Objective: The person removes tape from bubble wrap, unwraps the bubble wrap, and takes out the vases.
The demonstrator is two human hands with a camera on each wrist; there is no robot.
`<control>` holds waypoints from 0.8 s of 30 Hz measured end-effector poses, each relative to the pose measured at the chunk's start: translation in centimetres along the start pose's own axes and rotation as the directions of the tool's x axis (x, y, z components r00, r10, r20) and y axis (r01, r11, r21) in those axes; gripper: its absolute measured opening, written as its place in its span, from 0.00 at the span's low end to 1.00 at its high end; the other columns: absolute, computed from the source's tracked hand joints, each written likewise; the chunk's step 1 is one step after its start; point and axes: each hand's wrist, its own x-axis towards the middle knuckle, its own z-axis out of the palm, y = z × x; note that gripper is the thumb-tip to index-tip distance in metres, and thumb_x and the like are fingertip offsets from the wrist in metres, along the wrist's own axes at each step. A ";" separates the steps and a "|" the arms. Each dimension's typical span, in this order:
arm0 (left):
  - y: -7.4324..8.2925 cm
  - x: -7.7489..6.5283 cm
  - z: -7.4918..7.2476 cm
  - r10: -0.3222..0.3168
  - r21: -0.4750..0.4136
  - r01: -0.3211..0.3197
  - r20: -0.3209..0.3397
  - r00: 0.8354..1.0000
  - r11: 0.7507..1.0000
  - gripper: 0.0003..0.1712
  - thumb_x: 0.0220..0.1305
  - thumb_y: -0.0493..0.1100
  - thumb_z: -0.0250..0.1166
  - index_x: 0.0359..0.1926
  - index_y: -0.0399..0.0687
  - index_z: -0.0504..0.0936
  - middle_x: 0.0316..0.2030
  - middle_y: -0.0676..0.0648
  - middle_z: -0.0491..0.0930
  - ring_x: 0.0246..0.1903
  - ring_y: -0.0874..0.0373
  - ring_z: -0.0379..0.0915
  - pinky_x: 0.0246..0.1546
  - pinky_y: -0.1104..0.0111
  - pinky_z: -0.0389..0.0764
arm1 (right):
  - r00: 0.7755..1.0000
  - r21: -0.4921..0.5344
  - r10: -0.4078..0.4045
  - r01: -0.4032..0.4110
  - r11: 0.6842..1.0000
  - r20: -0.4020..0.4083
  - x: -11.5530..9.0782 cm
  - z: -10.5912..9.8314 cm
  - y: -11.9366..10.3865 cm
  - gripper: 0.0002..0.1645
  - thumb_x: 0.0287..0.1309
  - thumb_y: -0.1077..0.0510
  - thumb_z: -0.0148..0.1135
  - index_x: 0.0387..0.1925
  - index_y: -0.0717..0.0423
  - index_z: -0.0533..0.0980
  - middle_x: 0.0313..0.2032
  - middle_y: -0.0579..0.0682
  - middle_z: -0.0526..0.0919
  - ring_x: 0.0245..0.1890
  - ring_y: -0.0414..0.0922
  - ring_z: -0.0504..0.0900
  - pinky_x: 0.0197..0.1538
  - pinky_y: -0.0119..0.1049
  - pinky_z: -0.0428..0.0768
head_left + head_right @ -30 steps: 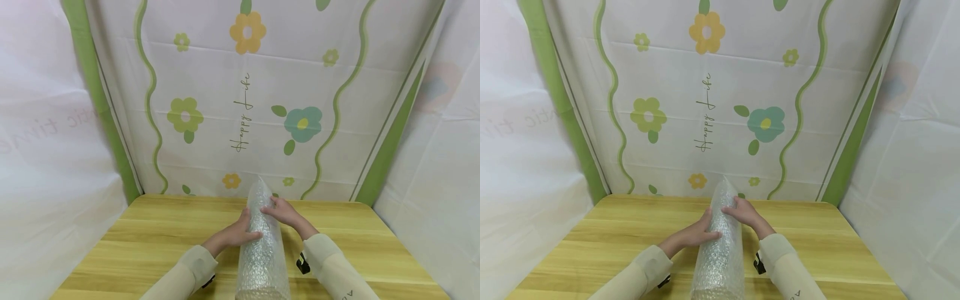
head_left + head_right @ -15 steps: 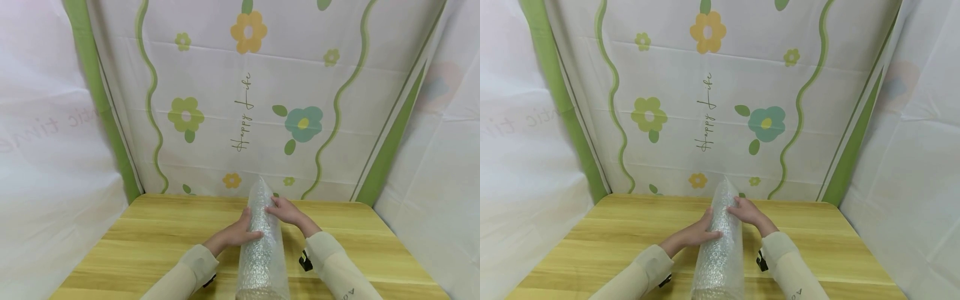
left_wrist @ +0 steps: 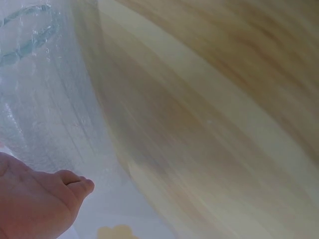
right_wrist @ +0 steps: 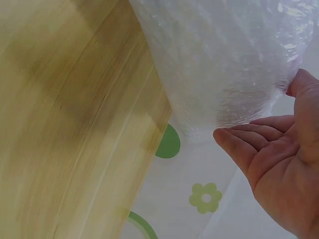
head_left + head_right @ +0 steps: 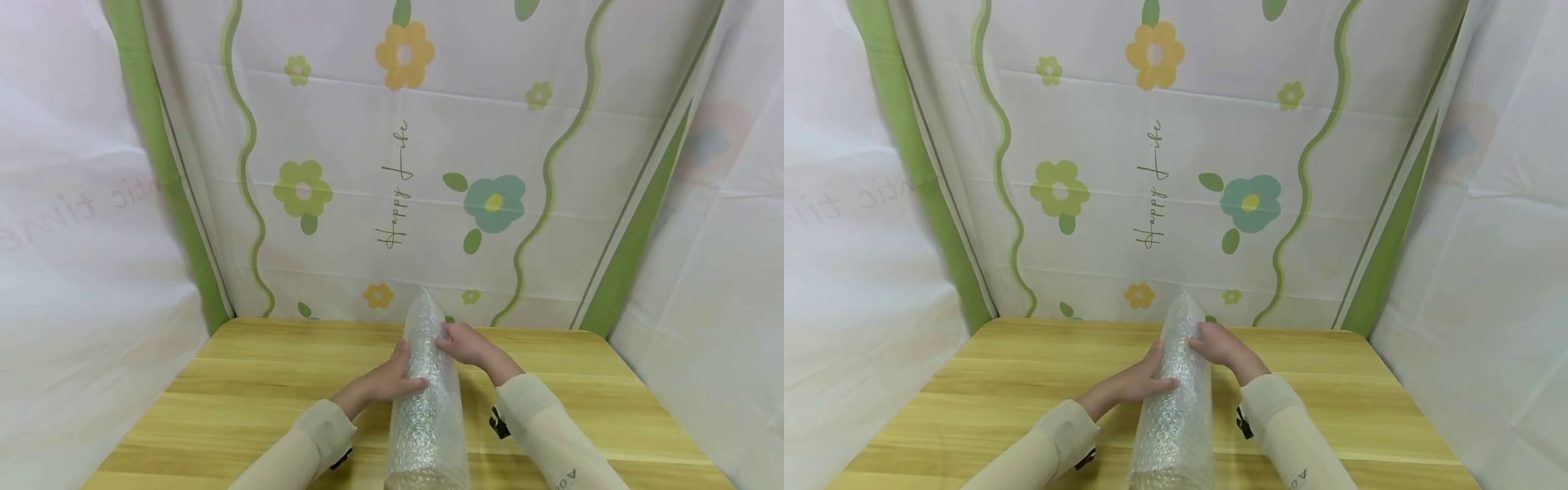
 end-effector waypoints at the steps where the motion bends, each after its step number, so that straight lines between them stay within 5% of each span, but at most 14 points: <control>1: 0.0 0.0 0.0 -0.001 -0.003 0.001 -0.001 1.000 1.000 0.59 0.52 0.68 0.52 0.66 0.40 0.27 0.65 0.42 0.24 0.64 0.51 0.26 0.60 0.55 0.44 | 1.000 -0.025 -0.007 0.007 1.000 -0.007 0.1 0.1 0.0 0.19 0.58 0.55 0.52 0.48 0.61 0.72 0.38 0.51 0.79 0.39 0.46 0.77 0.43 0.41 0.74; 13: -0.2 0.0 0.0 0.000 -0.038 0.000 0.004 1.000 0.999 0.60 0.52 0.68 0.53 0.66 0.41 0.26 0.65 0.43 0.23 0.64 0.51 0.26 0.60 0.54 0.44 | 0.999 -0.156 -0.051 0.048 0.987 -0.015 0.3 0.3 0.0 0.13 0.58 0.56 0.51 0.39 0.62 0.72 0.25 0.46 0.75 0.25 0.40 0.72 0.31 0.36 0.73; 24: 0.1 0.0 0.1 -0.011 -0.043 0.011 0.009 1.000 0.999 0.61 0.51 0.69 0.53 0.65 0.40 0.26 0.65 0.43 0.23 0.63 0.53 0.23 0.61 0.56 0.40 | 0.999 -0.147 -0.034 0.030 0.989 -0.026 0.1 0.4 0.0 0.13 0.61 0.56 0.46 0.39 0.61 0.72 0.18 0.45 0.69 0.22 0.40 0.69 0.31 0.37 0.71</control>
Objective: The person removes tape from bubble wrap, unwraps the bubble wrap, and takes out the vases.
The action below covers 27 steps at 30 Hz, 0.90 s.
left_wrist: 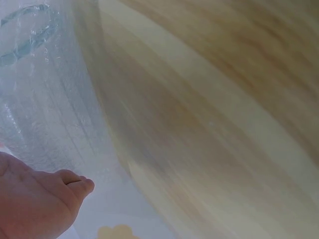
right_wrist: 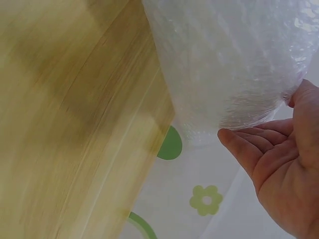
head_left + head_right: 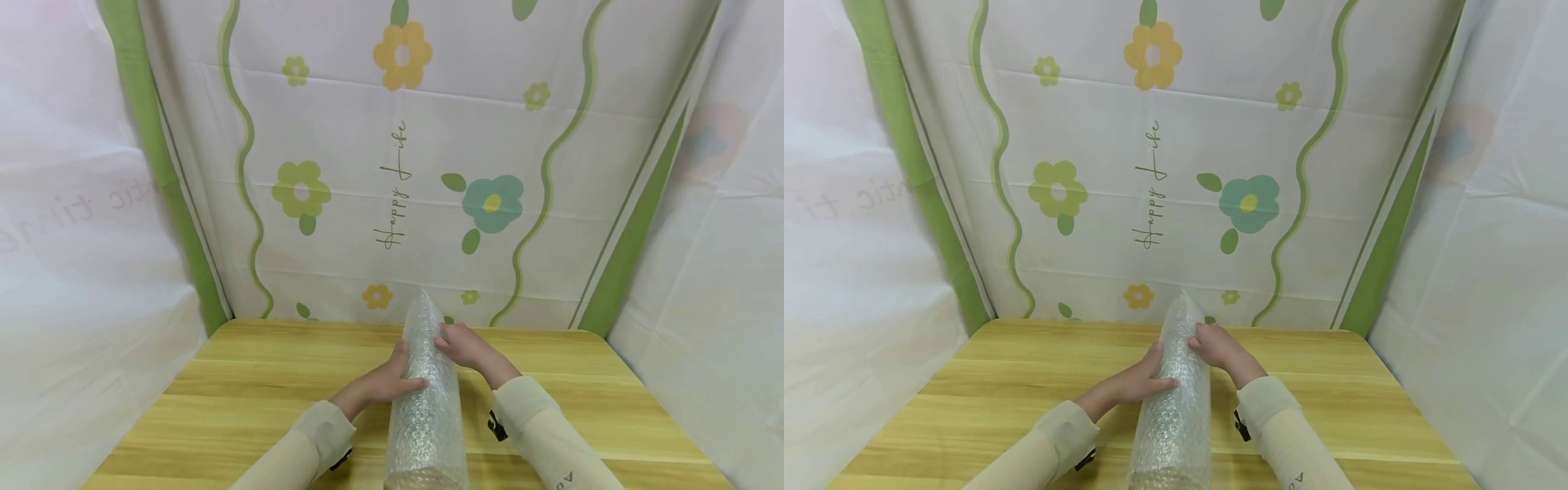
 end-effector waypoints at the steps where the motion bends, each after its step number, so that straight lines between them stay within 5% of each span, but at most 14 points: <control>1: 0.0 0.0 0.0 0.002 0.005 -0.002 -0.002 1.000 1.000 0.61 0.51 0.69 0.53 0.65 0.40 0.26 0.65 0.42 0.23 0.63 0.53 0.23 0.61 0.57 0.40 | 1.000 0.000 -0.001 0.001 1.000 -0.004 0.0 0.1 0.0 0.13 0.61 0.56 0.46 0.40 0.61 0.72 0.20 0.45 0.71 0.23 0.40 0.70 0.32 0.37 0.71; 5: 0.0 0.1 -0.1 0.011 0.027 -0.011 -0.008 1.000 1.000 0.61 0.52 0.69 0.53 0.65 0.39 0.27 0.65 0.42 0.23 0.63 0.53 0.22 0.61 0.58 0.40 | 1.000 0.012 0.005 -0.005 1.000 -0.022 0.0 0.2 0.1 0.14 0.61 0.57 0.46 0.42 0.61 0.72 0.24 0.46 0.74 0.25 0.40 0.71 0.34 0.38 0.72; 11: 0.0 -0.1 -0.1 0.007 0.019 -0.007 -0.007 1.000 1.000 0.60 0.52 0.69 0.53 0.66 0.41 0.26 0.65 0.43 0.23 0.63 0.54 0.23 0.61 0.57 0.42 | 0.999 0.109 0.026 -0.023 0.994 -0.027 0.0 0.2 0.6 0.16 0.64 0.58 0.40 0.19 0.52 0.65 0.13 0.43 0.60 0.14 0.38 0.61 0.21 0.32 0.67; 15: -0.2 -0.1 -0.2 0.005 0.028 -0.005 -0.005 1.000 1.000 0.60 0.52 0.69 0.52 0.66 0.41 0.26 0.65 0.43 0.22 0.63 0.53 0.23 0.61 0.57 0.41 | 0.999 0.140 0.032 -0.027 0.990 -0.028 0.0 0.2 0.7 0.18 0.64 0.55 0.40 0.17 0.52 0.63 0.12 0.43 0.59 0.13 0.37 0.59 0.19 0.31 0.66; 20: -0.3 -0.1 -0.2 0.006 0.030 -0.006 -0.008 1.000 1.000 0.61 0.51 0.70 0.52 0.65 0.41 0.26 0.65 0.43 0.22 0.63 0.54 0.23 0.61 0.57 0.41 | 0.998 0.190 0.044 -0.035 0.981 -0.043 -0.3 0.1 0.7 0.14 0.64 0.54 0.43 0.30 0.53 0.73 0.16 0.45 0.66 0.16 0.39 0.66 0.24 0.34 0.70; 24: -0.4 0.0 -0.1 0.008 0.031 -0.008 -0.007 1.000 0.999 0.61 0.51 0.70 0.52 0.65 0.41 0.25 0.65 0.43 0.22 0.63 0.54 0.23 0.61 0.57 0.41 | 0.997 0.247 0.055 -0.039 0.968 -0.056 -0.6 0.4 1.0 0.20 0.64 0.52 0.45 0.50 0.58 0.73 0.33 0.48 0.79 0.29 0.39 0.75 0.34 0.36 0.75; 27: -0.4 0.1 -0.1 0.007 0.034 -0.007 -0.007 1.000 0.999 0.61 0.51 0.70 0.52 0.65 0.40 0.25 0.65 0.43 0.22 0.63 0.54 0.23 0.61 0.57 0.41 | 0.996 0.296 0.070 -0.049 0.954 -0.061 -0.7 0.6 1.2 0.24 0.63 0.51 0.46 0.56 0.60 0.67 0.47 0.52 0.76 0.42 0.42 0.76 0.44 0.39 0.74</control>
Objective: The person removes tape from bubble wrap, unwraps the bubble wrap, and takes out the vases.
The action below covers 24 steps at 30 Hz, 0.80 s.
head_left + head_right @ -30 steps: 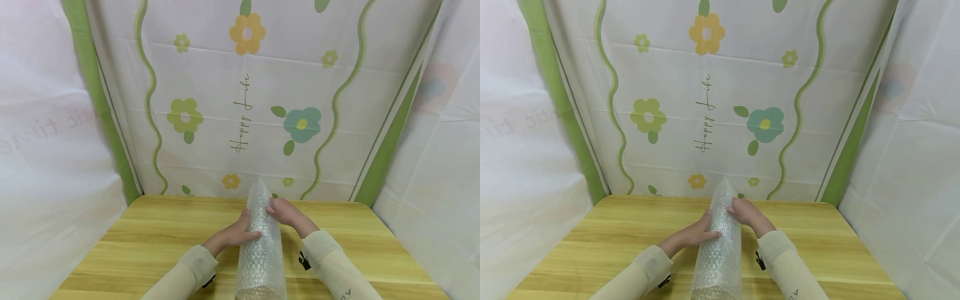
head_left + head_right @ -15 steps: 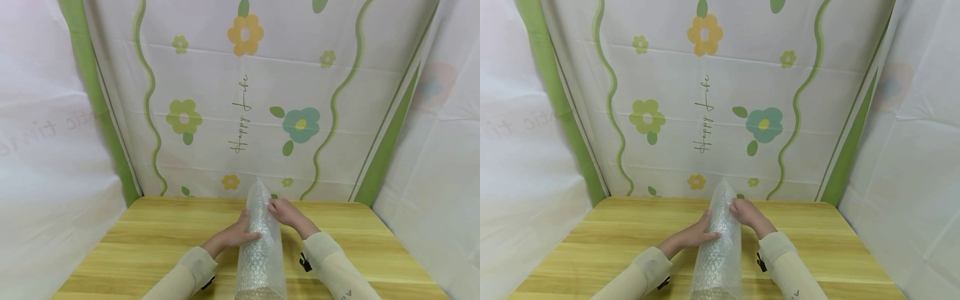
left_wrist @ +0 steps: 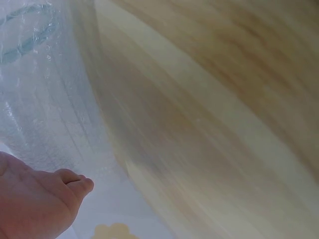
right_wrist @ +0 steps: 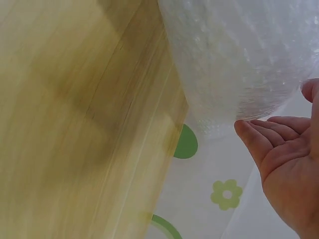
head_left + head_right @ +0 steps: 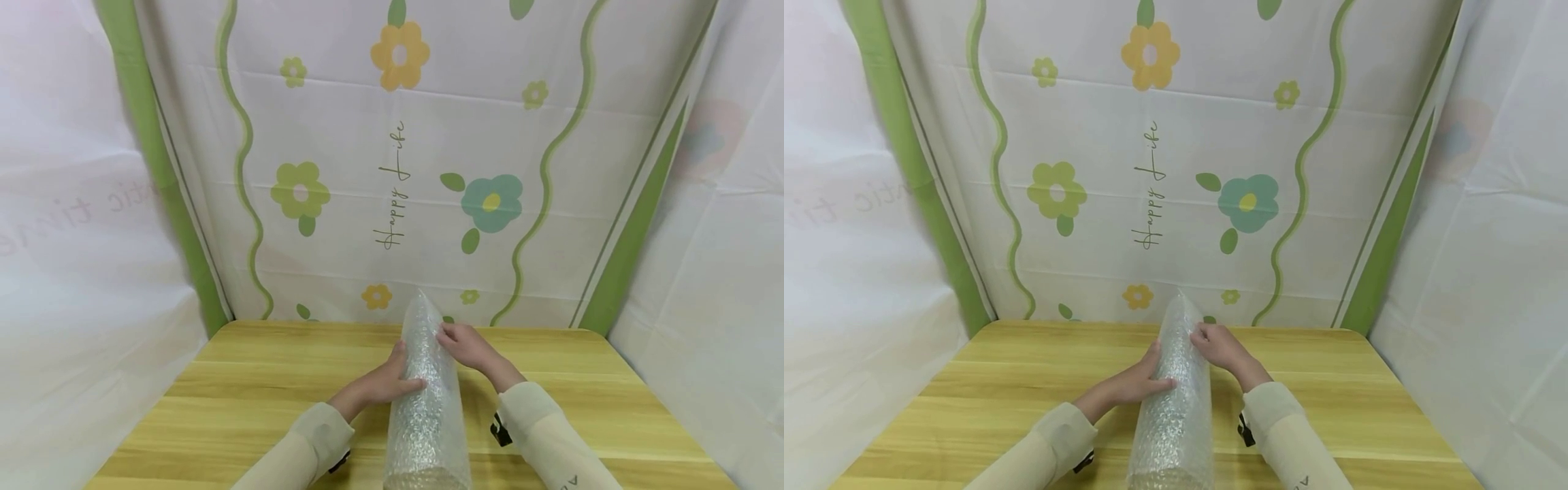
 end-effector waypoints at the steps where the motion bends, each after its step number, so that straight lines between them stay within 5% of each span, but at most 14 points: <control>1: -0.1 0.0 0.0 0.003 -0.005 -0.003 -0.003 1.000 1.000 0.61 0.51 0.70 0.52 0.65 0.39 0.25 0.65 0.42 0.22 0.63 0.53 0.23 0.61 0.57 0.41 | 1.000 0.011 0.010 -0.010 1.000 -0.005 0.0 0.0 0.0 0.25 0.63 0.51 0.46 0.57 0.61 0.67 0.49 0.53 0.75 0.46 0.45 0.75 0.47 0.41 0.73; 7: 0.0 -0.1 -0.1 -0.003 -0.018 0.003 -0.004 1.000 1.000 0.62 0.51 0.70 0.53 0.65 0.40 0.25 0.65 0.43 0.23 0.63 0.53 0.23 0.61 0.57 0.40 | 0.997 0.060 0.079 -0.077 0.995 -0.024 0.0 0.1 0.2 0.29 0.64 0.49 0.44 0.58 0.65 0.63 0.57 0.57 0.66 0.57 0.52 0.65 0.54 0.46 0.65; 15: 0.2 -0.4 0.0 -0.010 -0.045 0.010 0.002 1.000 0.999 0.60 0.52 0.68 0.53 0.66 0.43 0.25 0.65 0.44 0.22 0.63 0.53 0.24 0.60 0.55 0.41 | 0.993 0.081 0.116 -0.113 0.990 -0.037 0.4 0.4 0.5 0.31 0.62 0.44 0.45 0.58 0.61 0.65 0.54 0.56 0.70 0.53 0.51 0.69 0.52 0.47 0.68; 24: 0.2 -0.4 -0.1 -0.001 -0.051 0.001 0.003 1.000 0.999 0.60 0.52 0.69 0.53 0.65 0.42 0.25 0.65 0.44 0.22 0.63 0.53 0.24 0.60 0.54 0.40 | 0.992 -0.006 0.121 -0.121 0.993 -0.040 0.6 0.9 0.1 0.50 0.47 0.31 0.54 0.59 0.66 0.62 0.54 0.62 0.69 0.53 0.57 0.68 0.49 0.48 0.70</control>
